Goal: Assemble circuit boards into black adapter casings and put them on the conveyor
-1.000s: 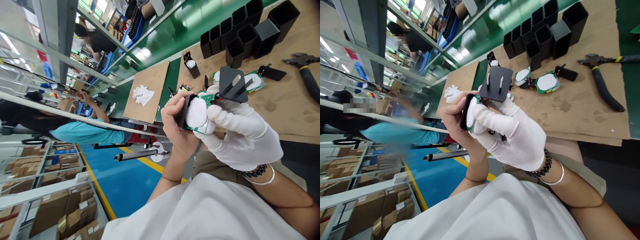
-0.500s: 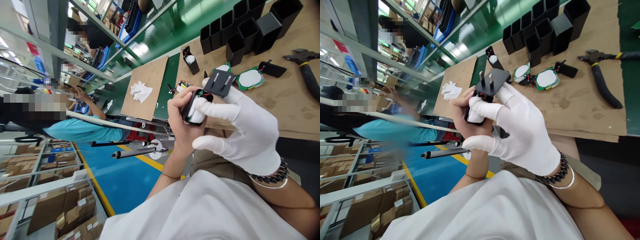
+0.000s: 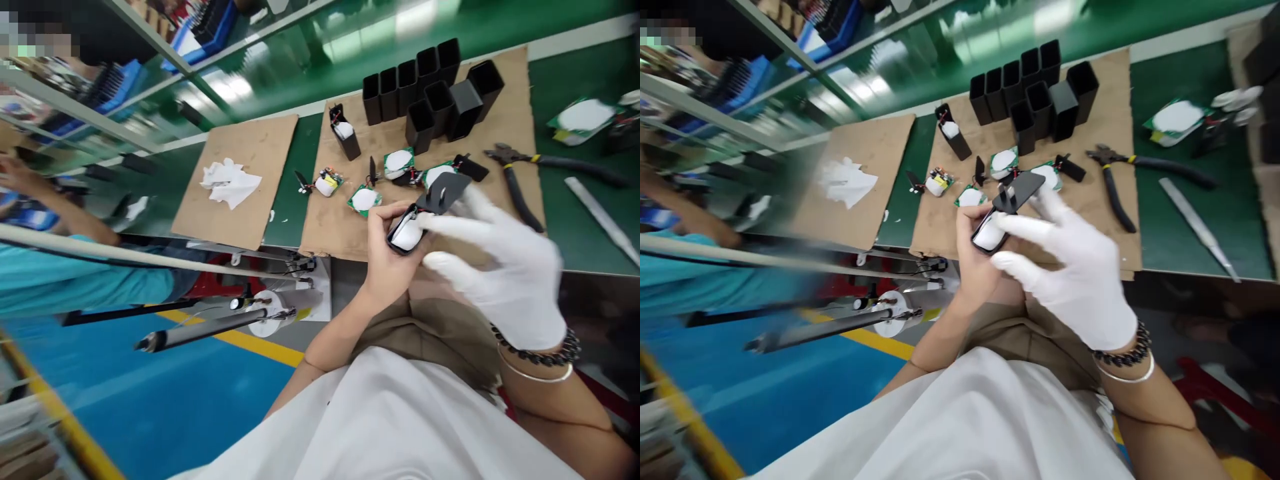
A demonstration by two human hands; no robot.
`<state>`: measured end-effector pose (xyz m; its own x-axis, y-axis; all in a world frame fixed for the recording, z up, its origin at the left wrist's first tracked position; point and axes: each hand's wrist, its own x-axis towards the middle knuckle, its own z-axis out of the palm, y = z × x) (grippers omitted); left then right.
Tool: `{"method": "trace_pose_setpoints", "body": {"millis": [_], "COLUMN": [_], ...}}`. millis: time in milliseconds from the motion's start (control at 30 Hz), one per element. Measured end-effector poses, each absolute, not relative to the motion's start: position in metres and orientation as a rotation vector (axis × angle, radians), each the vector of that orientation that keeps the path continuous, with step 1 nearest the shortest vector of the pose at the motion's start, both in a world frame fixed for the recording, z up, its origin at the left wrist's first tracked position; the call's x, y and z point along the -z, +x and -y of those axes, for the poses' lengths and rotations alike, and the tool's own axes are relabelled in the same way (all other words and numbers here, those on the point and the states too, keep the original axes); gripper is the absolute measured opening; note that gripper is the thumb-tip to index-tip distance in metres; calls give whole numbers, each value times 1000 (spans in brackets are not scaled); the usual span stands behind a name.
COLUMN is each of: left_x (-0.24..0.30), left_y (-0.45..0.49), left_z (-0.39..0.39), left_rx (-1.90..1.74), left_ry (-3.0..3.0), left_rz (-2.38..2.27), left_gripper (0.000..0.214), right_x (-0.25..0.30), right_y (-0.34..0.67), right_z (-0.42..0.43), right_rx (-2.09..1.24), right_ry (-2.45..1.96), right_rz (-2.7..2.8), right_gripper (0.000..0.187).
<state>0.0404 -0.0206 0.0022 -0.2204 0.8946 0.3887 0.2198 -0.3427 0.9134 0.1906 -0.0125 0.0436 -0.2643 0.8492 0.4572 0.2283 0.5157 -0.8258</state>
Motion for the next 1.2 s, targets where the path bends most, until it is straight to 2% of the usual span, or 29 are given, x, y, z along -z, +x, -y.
{"method": "trace_pose_setpoints", "body": {"millis": [100, 167, 267, 367, 433, 533, 633, 800, 867, 1033, 1200], "left_x": [-17, -26, -31, -26, -18, -2, 11, 19, 19, 15, 0], "left_y": [41, 35, 22, 15, 20, 44, 75, 100, 100, 79, 27], "left_z": [22, 21, 17, 16, 17, 20, 20, 13, 11, 18, 44], "left_rx": [-1205, -1021, -888, -852, -881, -1082, -1378, -1616, -1624, -1466, -1413], "left_ry": [1294, 1164, 1081, 1232, 1421, 1630, 1669, 1685, 1676, 1757, 1889], "left_rz": [-1031, -835, -684, -699, -772, -1042, -1312, -1361, -1405, -1465, -1563], "left_gripper": [63, 62, 55, 56, 61, 64, 59, 50, 47, 57, 58], "right_x": [-59, -66, -69, -70, -68, -63, -56, -41, -32, -20, -31], "right_y": [226, 242, 252, 252, 248, 239, 226, 200, 193, 194, 201], "right_z": [2, -7, -18, -20, -17, -6, 7, 14, 12, 13, 19], "right_rx": [-756, -949, -1299, -1347, -1282, -964, -574, -257, -226, -431, -234], "right_ry": [-843, -788, -869, -1014, -1102, -1266, -1397, -1442, -1482, -1354, -1169], "right_rz": [1717, 1722, 1671, 1591, 1584, 1615, 1634, 1684, 1683, 1699, 1915], "right_gripper": [50, 53, 38, 32, 34, 34, 23, 6, 7, 21, 24]}}
